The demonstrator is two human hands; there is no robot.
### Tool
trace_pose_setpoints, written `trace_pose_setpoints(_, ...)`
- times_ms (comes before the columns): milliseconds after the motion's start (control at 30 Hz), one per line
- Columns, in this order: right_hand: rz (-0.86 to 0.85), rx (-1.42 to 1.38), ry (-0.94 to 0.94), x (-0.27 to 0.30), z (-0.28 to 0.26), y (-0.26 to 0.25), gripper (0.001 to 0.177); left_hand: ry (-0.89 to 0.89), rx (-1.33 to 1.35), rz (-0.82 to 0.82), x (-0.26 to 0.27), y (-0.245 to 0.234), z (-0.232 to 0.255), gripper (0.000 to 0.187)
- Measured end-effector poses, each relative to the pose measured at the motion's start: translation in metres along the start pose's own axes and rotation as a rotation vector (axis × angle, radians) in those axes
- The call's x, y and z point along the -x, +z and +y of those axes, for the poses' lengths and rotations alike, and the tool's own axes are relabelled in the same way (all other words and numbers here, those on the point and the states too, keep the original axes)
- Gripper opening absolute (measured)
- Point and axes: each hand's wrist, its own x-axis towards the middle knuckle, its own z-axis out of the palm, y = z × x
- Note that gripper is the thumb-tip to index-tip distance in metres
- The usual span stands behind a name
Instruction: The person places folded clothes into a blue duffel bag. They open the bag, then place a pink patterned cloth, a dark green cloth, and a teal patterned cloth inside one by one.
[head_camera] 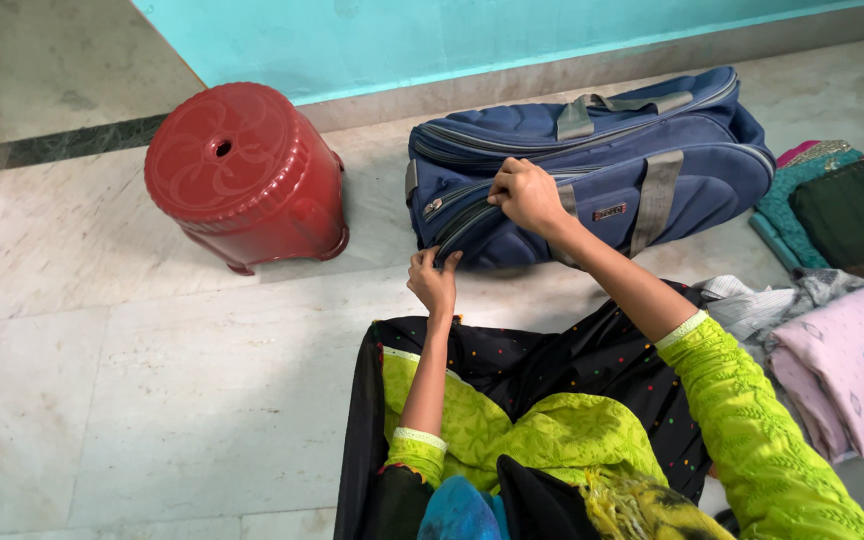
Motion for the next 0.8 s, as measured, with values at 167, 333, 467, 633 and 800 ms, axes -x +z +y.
trace_pose_setpoints(167, -0.016, -0.075, 0.058, 0.006, -0.006, -0.018, 0.012, 0.120, 0.143, -0.010, -0.010, -0.024, 0.023, 0.048)
trace_pose_setpoints(333, 0.026, -0.036, 0.025, 0.031, -0.028, -0.024, 0.011, 0.291, 0.292, 0.006, -0.026, -0.033, 0.048, 0.043)
trace_pose_setpoints(467, 0.015, -0.043, 0.032, 0.049, -0.039, -0.029, 0.011, 0.218, 0.238, -0.027, -0.022, -0.022, 0.059, 0.050)
trace_pose_setpoints(633, -0.057, -0.050, 0.073, 0.050, -0.042, -0.028, 0.012, 0.122, 0.261, 0.007, -0.002, -0.024, 0.055, 0.040)
trace_pose_setpoints(800, -0.113, -0.177, -0.023, 0.029, -0.041, -0.004, 0.015, 0.103, 0.267, 0.017, 0.012, -0.025, 0.048, 0.032)
